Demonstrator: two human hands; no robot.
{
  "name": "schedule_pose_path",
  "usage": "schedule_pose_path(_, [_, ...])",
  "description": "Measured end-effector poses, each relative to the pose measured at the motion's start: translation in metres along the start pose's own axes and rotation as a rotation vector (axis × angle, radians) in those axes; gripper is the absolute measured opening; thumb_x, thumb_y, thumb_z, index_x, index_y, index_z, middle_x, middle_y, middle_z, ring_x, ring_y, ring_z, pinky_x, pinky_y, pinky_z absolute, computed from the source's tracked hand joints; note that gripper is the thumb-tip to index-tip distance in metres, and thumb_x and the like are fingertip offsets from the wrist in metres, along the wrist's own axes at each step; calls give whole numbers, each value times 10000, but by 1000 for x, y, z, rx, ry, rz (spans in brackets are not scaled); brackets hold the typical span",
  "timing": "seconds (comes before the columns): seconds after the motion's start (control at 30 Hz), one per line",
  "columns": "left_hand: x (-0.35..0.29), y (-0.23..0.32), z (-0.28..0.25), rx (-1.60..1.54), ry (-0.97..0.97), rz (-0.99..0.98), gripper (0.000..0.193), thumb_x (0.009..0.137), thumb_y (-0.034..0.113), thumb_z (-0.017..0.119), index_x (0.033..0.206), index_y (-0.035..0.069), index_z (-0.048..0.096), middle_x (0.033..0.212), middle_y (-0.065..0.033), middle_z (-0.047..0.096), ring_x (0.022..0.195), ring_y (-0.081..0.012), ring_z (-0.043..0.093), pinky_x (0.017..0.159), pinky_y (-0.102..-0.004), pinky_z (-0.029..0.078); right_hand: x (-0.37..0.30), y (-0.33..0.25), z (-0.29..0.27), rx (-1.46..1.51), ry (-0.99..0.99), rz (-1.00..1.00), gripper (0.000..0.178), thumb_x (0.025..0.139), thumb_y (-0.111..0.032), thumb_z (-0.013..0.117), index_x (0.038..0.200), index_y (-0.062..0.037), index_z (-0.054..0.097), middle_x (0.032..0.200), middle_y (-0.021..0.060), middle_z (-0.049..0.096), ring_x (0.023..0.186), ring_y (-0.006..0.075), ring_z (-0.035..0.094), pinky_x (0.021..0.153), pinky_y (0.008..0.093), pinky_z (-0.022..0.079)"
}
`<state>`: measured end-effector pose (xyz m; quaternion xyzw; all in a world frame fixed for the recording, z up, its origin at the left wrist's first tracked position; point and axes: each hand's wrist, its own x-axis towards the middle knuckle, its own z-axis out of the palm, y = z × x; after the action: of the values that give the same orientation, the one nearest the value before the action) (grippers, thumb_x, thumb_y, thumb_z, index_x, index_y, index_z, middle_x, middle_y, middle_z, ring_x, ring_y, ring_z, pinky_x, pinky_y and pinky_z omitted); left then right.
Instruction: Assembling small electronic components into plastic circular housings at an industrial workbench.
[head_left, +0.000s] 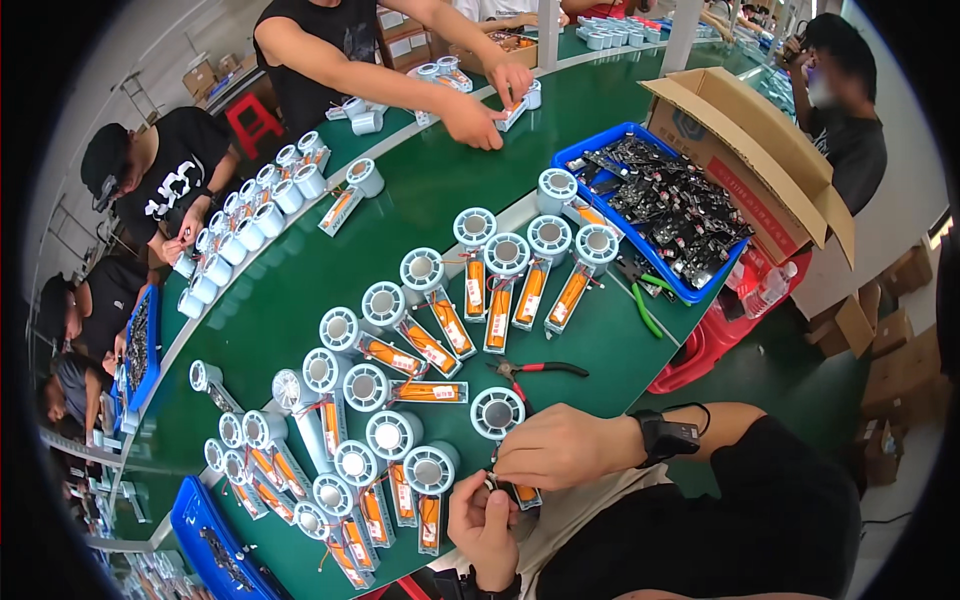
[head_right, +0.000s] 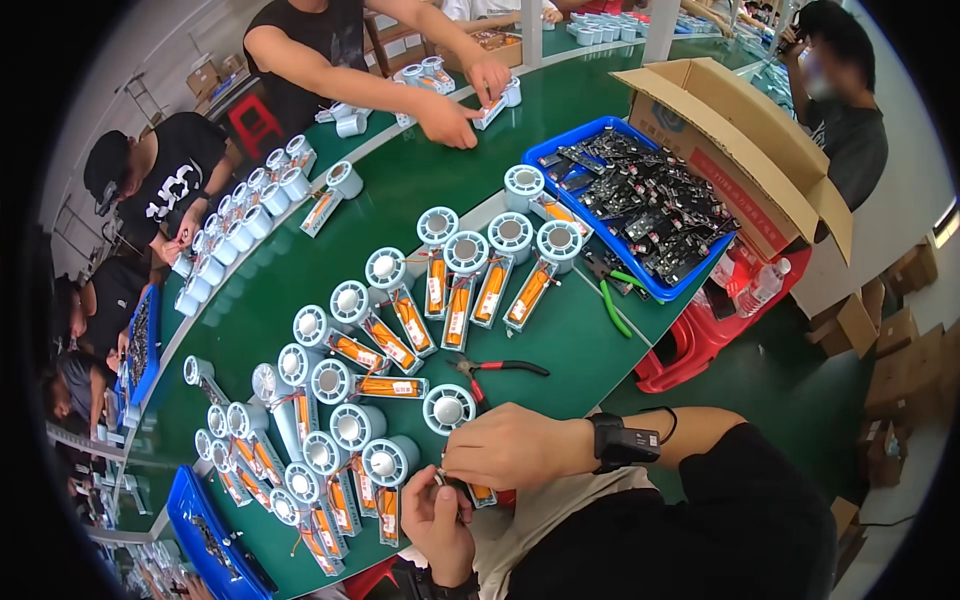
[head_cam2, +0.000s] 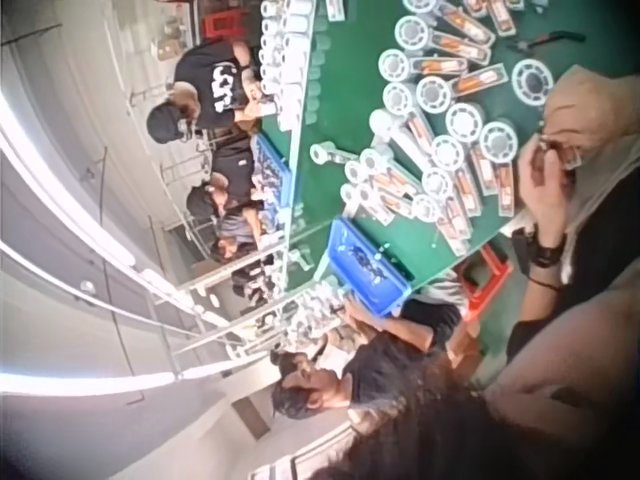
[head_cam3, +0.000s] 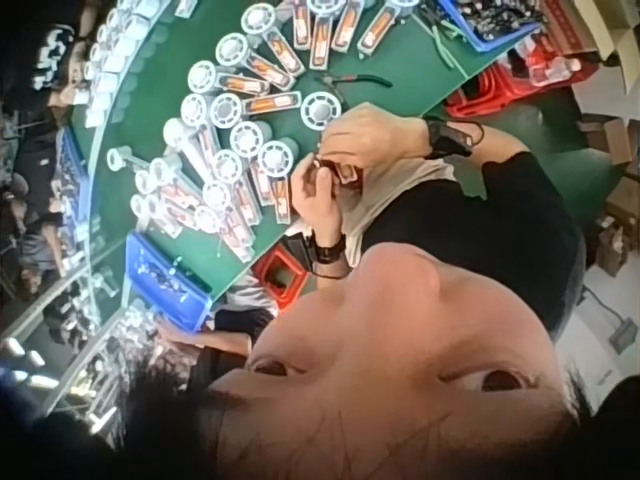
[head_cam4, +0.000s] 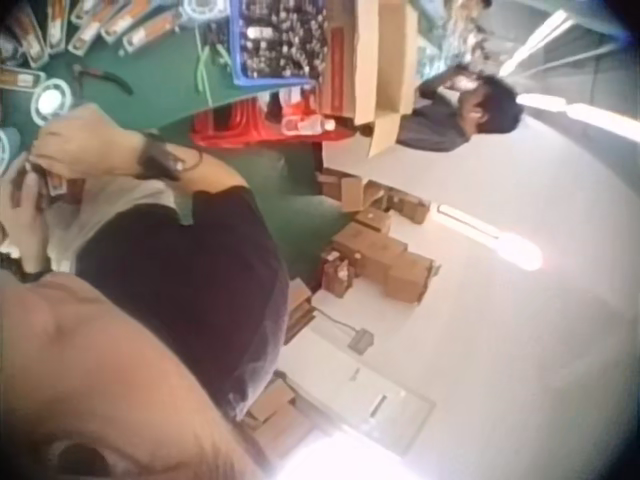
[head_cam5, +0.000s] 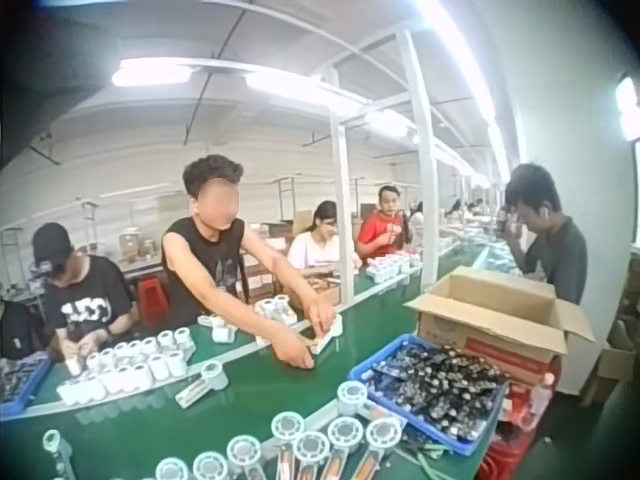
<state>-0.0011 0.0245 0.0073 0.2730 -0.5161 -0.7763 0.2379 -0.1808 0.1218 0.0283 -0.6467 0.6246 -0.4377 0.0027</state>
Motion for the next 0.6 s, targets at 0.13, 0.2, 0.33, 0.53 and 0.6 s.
schedule_pose_path(0.13, [0,-10,-5,20,13,42,359,989,104,680,1311,-10,570,906,-69,617,664,-124,575,520,-246,428,2,0,0,39,26,-5,102,914,-161,731,948,-79,681,860,34,636,717,226,661,602,346,545])
schedule_pose_path(0.2, [0,-10,-3,4,27,72,356,992,106,680,1310,-9,571,891,-67,620,663,-125,575,522,-247,429,0,0,1,26,21,5,106,918,-166,730,954,-78,683,874,36,646,724,228,666,607,347,549])
schedule_pose_path(0.33, [1,-10,-3,4,30,90,354,993,115,685,1307,-8,573,889,-68,622,663,-125,576,522,-249,429,4,0,3,24,25,-12,106,920,-167,730,956,-78,685,880,38,652,733,229,669,610,346,551])
schedule_pose_path(0.53, [3,-7,-1,6,28,73,360,992,129,694,1303,-9,576,882,-67,621,659,-120,571,522,-248,425,4,3,1,34,15,-20,119,921,-177,731,955,-76,679,874,40,642,734,227,661,600,349,547])
schedule_pose_path(0.6, [4,-5,-3,33,-9,49,350,992,121,690,1296,-13,580,877,-66,622,645,-112,560,515,-242,412,3,5,-1,29,-10,-61,109,931,-169,715,971,-78,672,858,36,617,726,224,648,587,348,539])
